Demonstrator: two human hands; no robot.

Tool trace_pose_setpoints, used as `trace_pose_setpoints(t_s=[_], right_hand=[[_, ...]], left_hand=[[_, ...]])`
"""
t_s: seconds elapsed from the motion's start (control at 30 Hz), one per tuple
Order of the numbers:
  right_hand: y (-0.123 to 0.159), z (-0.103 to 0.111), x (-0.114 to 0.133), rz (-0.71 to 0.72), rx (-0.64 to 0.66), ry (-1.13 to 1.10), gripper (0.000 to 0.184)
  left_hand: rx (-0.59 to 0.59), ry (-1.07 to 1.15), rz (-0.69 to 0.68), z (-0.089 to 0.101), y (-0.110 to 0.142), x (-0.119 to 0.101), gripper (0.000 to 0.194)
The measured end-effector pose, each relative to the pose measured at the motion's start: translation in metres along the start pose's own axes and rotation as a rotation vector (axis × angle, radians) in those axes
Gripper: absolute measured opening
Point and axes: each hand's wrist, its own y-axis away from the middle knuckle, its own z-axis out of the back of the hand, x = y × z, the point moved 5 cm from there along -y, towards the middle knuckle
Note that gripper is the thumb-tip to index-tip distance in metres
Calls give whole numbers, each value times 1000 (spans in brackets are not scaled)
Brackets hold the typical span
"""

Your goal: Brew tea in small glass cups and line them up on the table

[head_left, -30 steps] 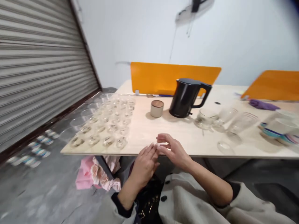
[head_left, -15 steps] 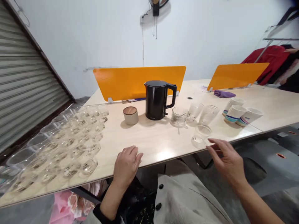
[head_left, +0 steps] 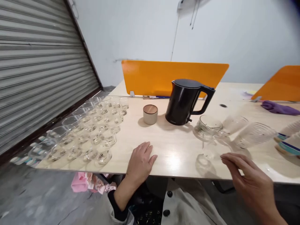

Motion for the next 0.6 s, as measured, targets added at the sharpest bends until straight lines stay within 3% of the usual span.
trace_pose_setpoints(t_s=[0.17,0.3,0.43,0.6], right_hand=[[-50,-61,73,181,129,-279,15],[-77,-115,117,250,270,-395,23],[-82,-152,141,271,409,-411,28],[-75,-165,151,304,462,-311,30]], left_hand=[[-65,99,102,4,0,11,29],[-127,197,130,7,1,19,29],[-142,240,154,8,1,22,36],[-136,258,169,9,0,22,40]])
